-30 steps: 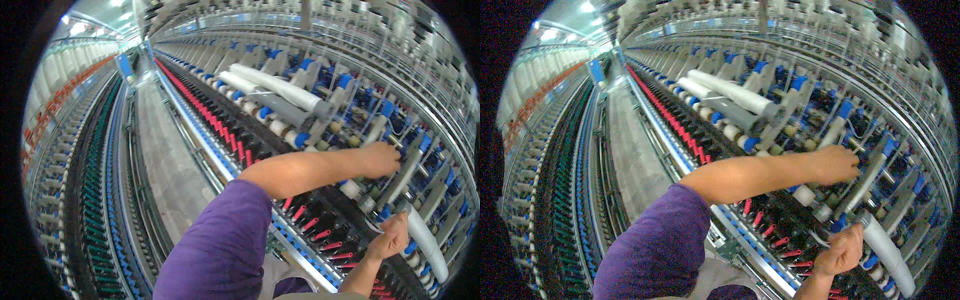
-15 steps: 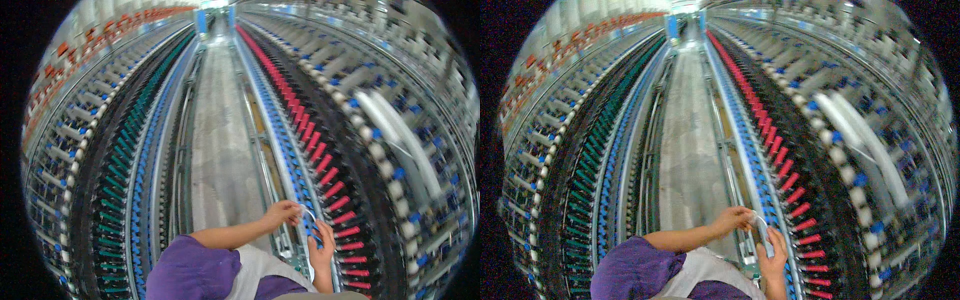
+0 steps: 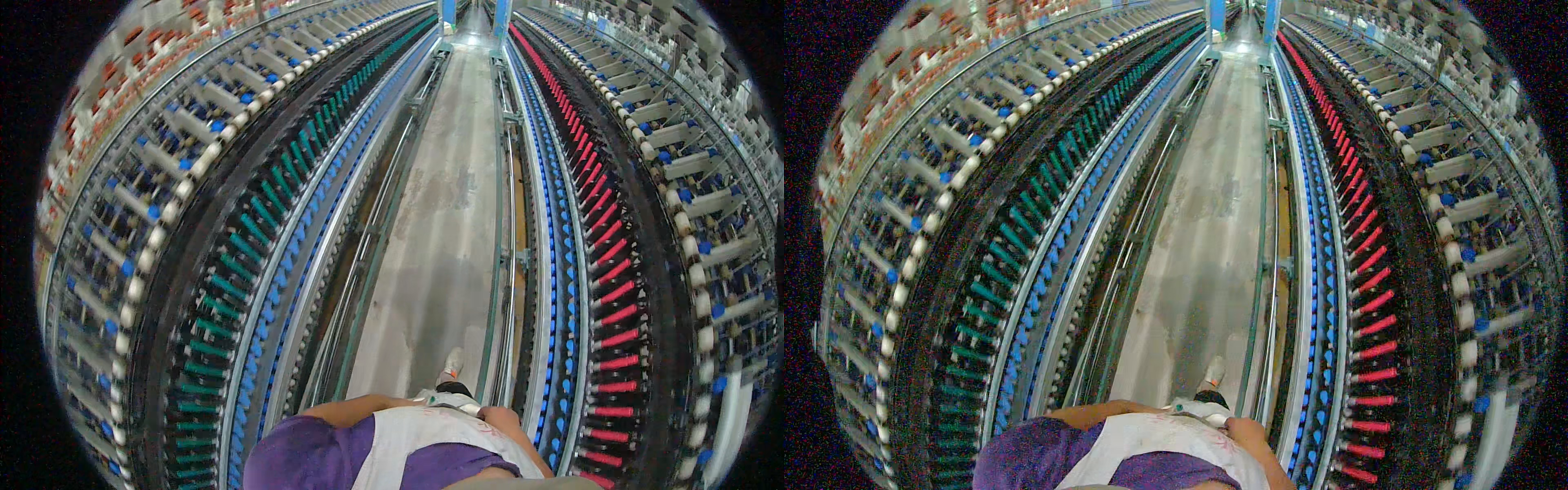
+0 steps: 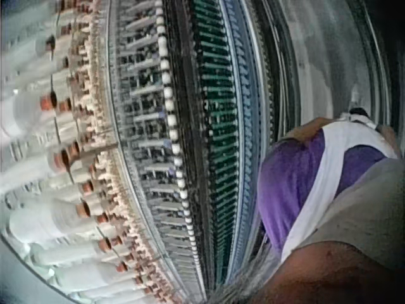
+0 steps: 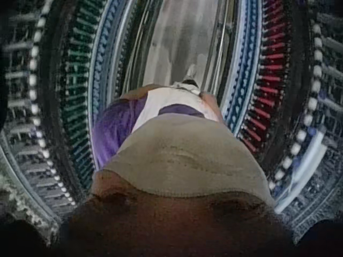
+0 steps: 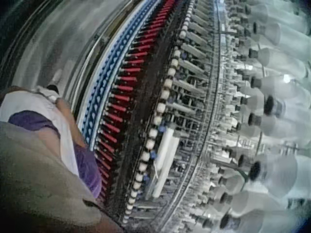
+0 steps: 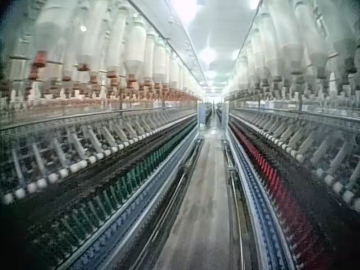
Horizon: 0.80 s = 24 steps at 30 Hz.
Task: The person threads yarn through a spinning machine, guiding the thread through multiple guides and tensioners. They adjust the thread path and secure it onto spindles, repeating the process across several stations.
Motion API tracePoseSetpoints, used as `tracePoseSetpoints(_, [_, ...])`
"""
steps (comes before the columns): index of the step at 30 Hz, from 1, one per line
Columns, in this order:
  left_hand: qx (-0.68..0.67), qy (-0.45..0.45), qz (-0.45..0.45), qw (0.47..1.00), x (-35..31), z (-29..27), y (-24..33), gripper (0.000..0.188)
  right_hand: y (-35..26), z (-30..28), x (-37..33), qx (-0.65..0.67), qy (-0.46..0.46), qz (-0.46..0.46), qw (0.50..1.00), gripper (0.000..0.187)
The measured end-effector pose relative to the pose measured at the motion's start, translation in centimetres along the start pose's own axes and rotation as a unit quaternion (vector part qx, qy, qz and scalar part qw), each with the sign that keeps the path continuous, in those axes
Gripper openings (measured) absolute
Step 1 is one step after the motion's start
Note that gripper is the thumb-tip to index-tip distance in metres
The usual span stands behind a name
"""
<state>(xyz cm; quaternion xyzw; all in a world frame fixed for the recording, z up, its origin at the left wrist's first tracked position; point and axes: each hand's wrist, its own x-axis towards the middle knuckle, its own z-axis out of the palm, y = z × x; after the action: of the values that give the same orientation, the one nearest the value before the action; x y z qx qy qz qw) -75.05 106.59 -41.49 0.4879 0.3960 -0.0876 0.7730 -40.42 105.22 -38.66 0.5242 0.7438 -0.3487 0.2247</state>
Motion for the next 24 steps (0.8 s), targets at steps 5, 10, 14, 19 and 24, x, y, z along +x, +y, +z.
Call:
tracePoseSetpoints(5, [-0.036,0.062,-0.101,0.992,2.5,-18.6,8.7,0.071,6.0,-13.8,12.3,0.109,-0.029,0.003,0.994,0.040])
tracePoseSetpoints(10, [0.158,0.373,0.077,0.911,5.3,-32.2,19.2,0.061,10.3,-27.5,24.8,0.025,-0.068,-0.064,0.995,0.032])
tracePoseSetpoints(14, [0.013,0.385,0.092,0.918,7.1,-43.0,24.8,0.053,9.9,-41.1,33.9,0.039,-0.071,-0.083,0.993,0.032])
tracePoseSetpoints(19, [0.000,0.464,0.059,0.884,7.8,-61.2,30.3,0.046,10.2,-66.1,42.8,0.003,-0.041,-0.050,0.998,0.039])
tracePoseSetpoints(24, [-0.189,0.422,0.193,0.866,10.6,-84.7,48.0,0.050,11.3,-89.1,50.6,0.313,0.139,-0.116,0.932,0.042])
